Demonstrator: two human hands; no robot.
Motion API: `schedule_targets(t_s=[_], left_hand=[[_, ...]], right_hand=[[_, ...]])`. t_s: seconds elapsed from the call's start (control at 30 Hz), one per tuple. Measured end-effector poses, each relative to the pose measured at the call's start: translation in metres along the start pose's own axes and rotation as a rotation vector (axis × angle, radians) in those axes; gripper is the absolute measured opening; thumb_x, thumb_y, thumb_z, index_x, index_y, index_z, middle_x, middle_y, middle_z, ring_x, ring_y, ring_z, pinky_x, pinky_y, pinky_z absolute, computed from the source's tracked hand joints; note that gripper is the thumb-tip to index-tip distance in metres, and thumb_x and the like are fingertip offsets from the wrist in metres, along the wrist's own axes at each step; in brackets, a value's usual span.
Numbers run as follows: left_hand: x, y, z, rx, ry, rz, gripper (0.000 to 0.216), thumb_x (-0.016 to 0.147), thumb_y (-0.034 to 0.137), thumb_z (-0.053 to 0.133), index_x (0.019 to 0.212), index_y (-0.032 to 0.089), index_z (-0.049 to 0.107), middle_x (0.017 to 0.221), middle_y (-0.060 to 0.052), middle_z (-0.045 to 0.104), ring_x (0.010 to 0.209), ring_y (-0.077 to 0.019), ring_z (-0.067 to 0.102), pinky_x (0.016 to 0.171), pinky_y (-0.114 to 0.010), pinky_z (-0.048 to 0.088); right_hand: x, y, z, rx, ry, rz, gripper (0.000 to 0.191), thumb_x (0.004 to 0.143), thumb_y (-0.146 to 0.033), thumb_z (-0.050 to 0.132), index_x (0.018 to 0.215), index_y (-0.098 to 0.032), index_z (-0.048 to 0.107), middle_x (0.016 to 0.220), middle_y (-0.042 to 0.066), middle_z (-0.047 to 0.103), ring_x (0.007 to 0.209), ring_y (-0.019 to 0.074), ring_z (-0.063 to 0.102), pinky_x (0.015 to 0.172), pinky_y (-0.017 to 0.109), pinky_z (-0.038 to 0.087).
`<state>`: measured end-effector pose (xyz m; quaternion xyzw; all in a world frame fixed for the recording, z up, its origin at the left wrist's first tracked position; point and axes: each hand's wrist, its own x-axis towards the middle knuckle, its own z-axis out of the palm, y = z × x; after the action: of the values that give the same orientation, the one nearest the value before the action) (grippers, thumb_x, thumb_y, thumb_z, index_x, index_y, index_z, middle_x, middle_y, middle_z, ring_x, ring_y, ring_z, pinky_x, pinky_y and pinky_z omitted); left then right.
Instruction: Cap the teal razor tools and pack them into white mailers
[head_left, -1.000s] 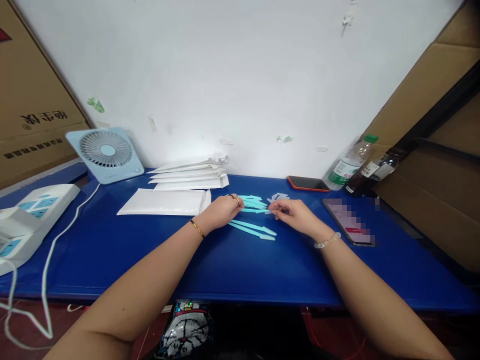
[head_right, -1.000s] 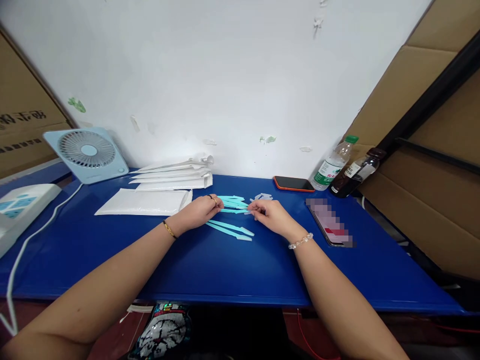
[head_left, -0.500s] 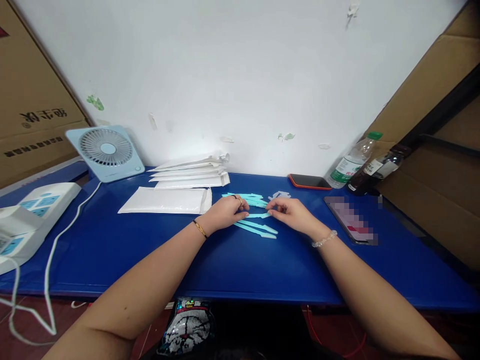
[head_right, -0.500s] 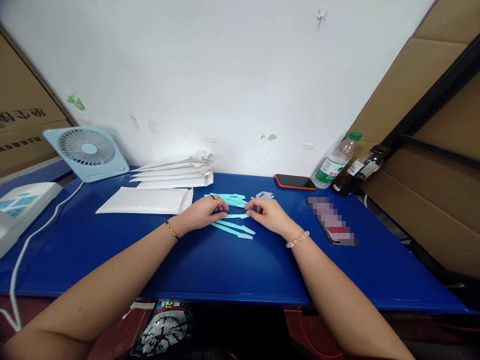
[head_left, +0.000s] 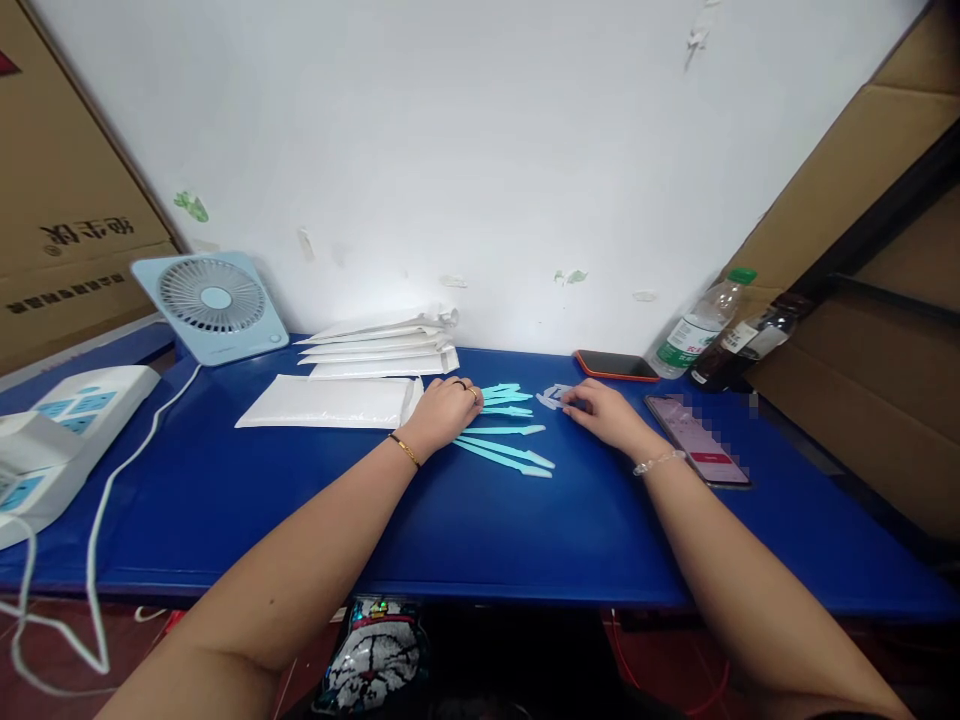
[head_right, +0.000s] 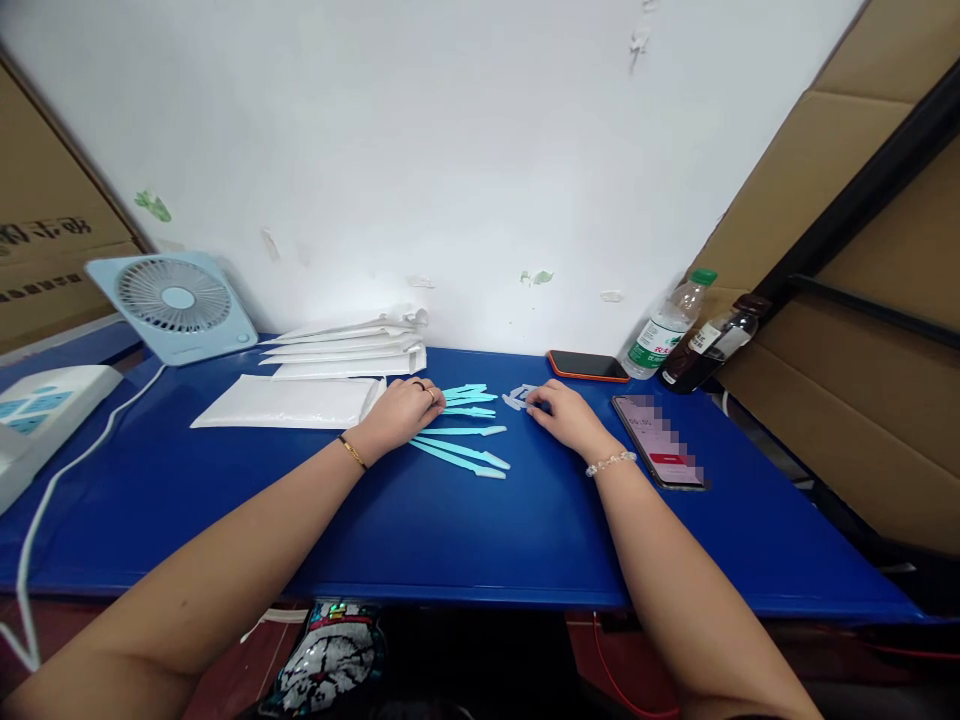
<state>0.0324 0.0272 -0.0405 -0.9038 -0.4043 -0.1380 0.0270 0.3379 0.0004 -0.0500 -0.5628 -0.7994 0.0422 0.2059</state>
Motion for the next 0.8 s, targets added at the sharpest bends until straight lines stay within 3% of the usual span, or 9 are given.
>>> schedule_targets(t_s=[0.3,0.43,0.57,0.8], left_hand=[[-0.001,0.003,-0.005,-0.045,0.028,-0.006,0.027,0.094,0.028,0.037,0.086,0.017,0.060,0.086,-0.005,0.065,0.082,-0.0182,0.058,0.071,-0.029,0.037],[-0.001,0.003,-0.007,-0.087,0.034,-0.017,0.026,0.094,0.027,0.036,0.086,0.017,0.058,0.083,-0.005,0.066,0.078,-0.0175,0.060,0.071,-0.029,0.038],[-0.002,0.002,-0.007,-0.151,0.024,-0.033,0.026,0.094,0.027,0.035,0.086,0.017,0.057,0.084,-0.004,0.066,0.075,-0.0165,0.060,0.069,-0.027,0.039],[-0.003,-0.001,-0.004,-0.197,0.041,-0.050,0.023,0.094,0.027,0.035,0.086,0.019,0.055,0.084,-0.003,0.065,0.072,-0.0164,0.059,0.066,-0.027,0.038]], right_hand=[[0.007,-0.013,0.009,-0.200,0.049,0.023,0.006,0.076,-0.019,0.054,0.072,-0.017,0.058,0.082,0.007,0.059,0.070,0.0161,0.056,0.062,0.026,0.040],[0.001,-0.023,0.001,0.098,0.101,0.121,0.006,0.076,-0.023,0.055,0.075,-0.018,0.058,0.069,0.002,0.060,0.059,0.0136,0.053,0.058,0.025,0.040],[-0.005,-0.030,-0.003,0.492,0.023,0.153,0.014,0.076,-0.030,0.058,0.080,-0.017,0.061,0.067,0.002,0.062,0.056,0.0127,0.053,0.054,0.025,0.041],[-0.003,-0.027,0.006,0.643,-0.030,0.162,0.018,0.074,-0.031,0.063,0.083,-0.016,0.064,0.064,0.001,0.060,0.056,0.0128,0.055,0.055,0.025,0.044]])
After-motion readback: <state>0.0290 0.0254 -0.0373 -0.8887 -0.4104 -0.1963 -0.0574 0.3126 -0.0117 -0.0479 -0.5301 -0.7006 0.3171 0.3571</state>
